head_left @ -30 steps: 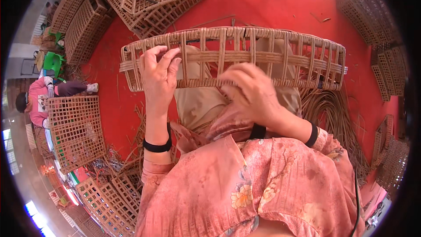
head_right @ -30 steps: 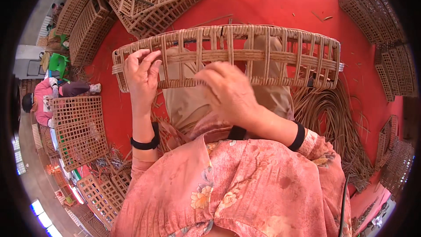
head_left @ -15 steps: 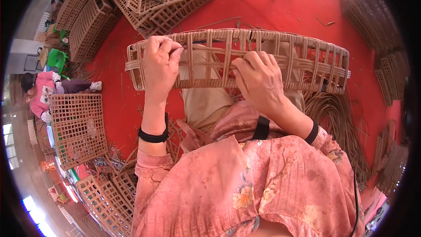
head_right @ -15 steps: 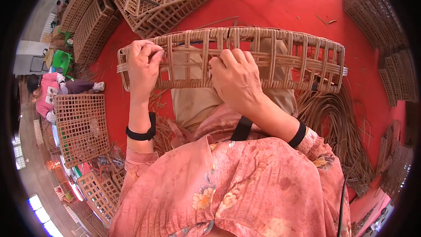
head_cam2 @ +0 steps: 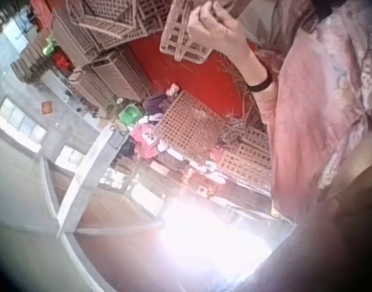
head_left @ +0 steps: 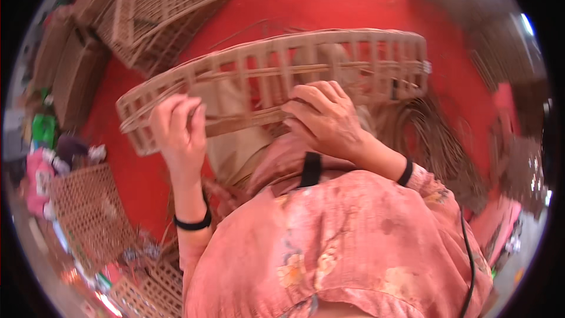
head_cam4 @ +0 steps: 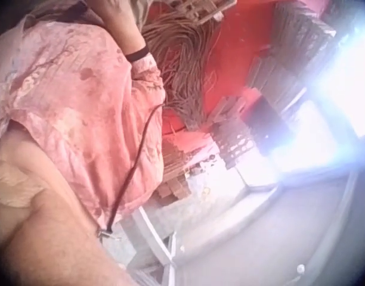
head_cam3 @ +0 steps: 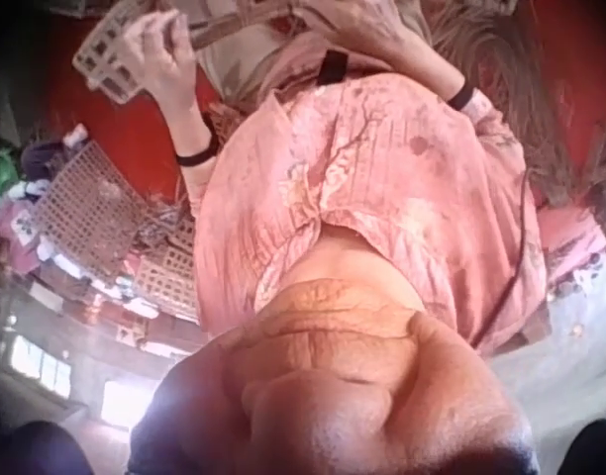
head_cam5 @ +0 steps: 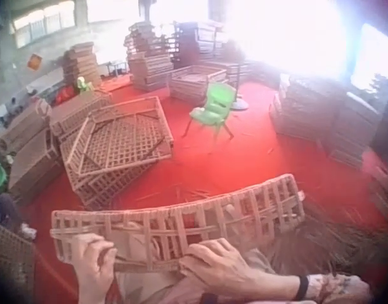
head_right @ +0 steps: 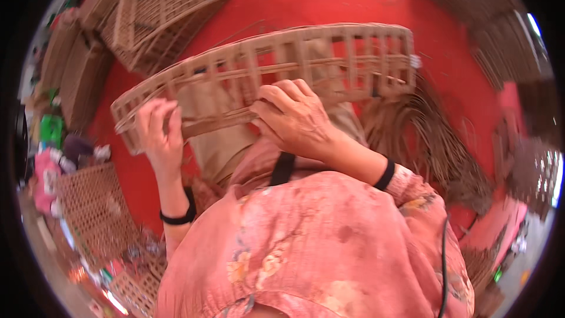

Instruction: The recorder is weaving bamboo strips onto a wooden or bamboo furniture frame to create a bench or chair back.

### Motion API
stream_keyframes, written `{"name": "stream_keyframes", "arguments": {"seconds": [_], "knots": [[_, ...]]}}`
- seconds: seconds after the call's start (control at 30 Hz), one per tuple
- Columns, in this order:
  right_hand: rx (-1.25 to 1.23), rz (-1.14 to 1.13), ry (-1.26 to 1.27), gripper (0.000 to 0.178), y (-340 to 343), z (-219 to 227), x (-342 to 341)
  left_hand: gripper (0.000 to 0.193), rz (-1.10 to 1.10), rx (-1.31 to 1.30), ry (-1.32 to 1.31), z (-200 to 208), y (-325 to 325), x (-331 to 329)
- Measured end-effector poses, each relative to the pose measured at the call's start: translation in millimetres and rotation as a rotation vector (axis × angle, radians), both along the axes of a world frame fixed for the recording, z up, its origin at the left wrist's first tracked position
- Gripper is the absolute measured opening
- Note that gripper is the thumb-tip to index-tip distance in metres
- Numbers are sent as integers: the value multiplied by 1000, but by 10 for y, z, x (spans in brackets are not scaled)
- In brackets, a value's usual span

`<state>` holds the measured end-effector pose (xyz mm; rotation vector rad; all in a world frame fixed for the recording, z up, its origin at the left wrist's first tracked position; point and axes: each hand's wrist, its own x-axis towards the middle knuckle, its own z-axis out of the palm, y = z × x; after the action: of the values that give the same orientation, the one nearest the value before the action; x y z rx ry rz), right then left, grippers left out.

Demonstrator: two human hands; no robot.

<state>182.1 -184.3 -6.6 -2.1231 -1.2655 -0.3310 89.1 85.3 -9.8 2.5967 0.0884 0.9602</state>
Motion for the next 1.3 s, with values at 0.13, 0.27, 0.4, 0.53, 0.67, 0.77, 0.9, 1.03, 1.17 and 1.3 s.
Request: {"name": "stream_keyframes", "arguments": {"seconds": [0.13, 0.27, 0.4, 0.53, 0.67, 0.77, 0.9, 1.03, 1.17, 1.3], "knots": [[-3, -119, -113, 23, -341, -102, 107, 10, -11, -43, -5, -259, 19, -174], [3, -228, -200, 27, -670, -128, 148, 11, 12, 16, -11, -337, 3, -157], [-8, -351, -250, 30, -1012, -159, 300, 13, -2, -53, -31, -473, -1, -69], [24, -374, -292, 36, -1103, -187, 422, 14, 126, -31, -73, -340, 16, -282], [-94, -471, -341, 32, -1240, -166, 377, 12, 252, 74, -98, -279, 72, -284], [-106, -486, -346, 26, -1467, -256, 368, 14, 302, -139, -281, -349, 309, -256], [-131, -443, -252, 24, -1483, -257, 328, 23, 487, -461, -346, -338, 695, -642], [-91, -524, -354, 19, -1534, -258, 539, 30, 462, -453, -258, -395, 966, -718], [-87, -665, -342, 18, -1904, -285, 776, 30, 381, -409, -218, -284, 974, -598], [-23, -793, -278, 20, -2095, -390, 889, 25, 410, -270, -182, -311, 1121, -598]]}}
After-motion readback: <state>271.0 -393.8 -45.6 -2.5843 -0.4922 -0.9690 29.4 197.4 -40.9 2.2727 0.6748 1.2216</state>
